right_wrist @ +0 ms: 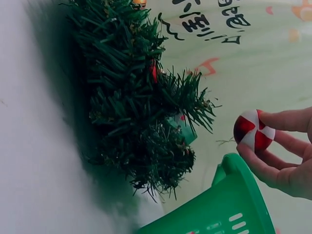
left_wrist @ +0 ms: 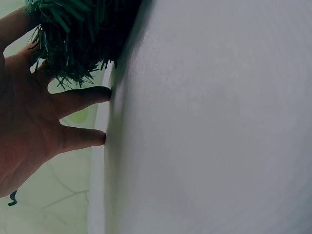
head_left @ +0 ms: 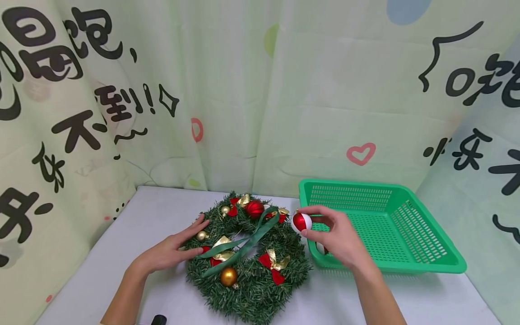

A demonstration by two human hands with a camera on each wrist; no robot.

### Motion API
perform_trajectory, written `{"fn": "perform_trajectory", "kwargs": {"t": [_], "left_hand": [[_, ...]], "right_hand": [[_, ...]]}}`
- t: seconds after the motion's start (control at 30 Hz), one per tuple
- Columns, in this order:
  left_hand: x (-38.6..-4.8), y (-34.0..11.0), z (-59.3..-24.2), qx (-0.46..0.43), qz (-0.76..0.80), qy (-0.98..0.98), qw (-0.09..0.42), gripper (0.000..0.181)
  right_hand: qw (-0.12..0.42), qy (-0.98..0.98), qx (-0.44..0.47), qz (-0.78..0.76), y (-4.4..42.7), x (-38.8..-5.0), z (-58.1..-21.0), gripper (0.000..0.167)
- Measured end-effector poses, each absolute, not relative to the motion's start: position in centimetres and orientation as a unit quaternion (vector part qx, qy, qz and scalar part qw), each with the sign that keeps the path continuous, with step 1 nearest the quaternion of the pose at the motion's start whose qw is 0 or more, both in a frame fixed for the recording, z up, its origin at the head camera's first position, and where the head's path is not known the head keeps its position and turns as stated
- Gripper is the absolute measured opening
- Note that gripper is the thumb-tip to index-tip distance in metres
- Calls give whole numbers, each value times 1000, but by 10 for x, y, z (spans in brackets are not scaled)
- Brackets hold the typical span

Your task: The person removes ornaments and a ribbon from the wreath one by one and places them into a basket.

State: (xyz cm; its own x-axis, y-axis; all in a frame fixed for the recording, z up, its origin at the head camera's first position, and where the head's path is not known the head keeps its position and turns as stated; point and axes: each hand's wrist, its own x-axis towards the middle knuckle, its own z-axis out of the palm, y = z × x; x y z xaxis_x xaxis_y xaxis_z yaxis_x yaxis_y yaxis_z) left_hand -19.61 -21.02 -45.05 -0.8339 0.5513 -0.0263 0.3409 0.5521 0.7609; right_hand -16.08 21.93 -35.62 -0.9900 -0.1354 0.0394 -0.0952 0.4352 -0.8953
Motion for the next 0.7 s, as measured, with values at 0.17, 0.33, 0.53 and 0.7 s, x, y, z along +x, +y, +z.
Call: {"fn": "perform_trajectory", "kwargs": {"t": [0.17, 0.33, 0.53, 0.7], "left_hand": [[-196, -210, -451, 257, 398, 871, 132, 74], [-197, -210, -451, 259, 400, 870, 131, 74], [-197, -209, -451, 258, 397, 871, 130, 74], [-197, -209, -451, 257, 399, 870, 131, 73]], "right_hand": [[13, 847, -50, -529, 228, -164, -356, 47], [6, 848, -39, -528, 236, -167, -357, 49], [2, 853, -26, -521, 244, -171, -360, 50], [1, 859, -18, -512, 248, -175, -364, 52]]}}
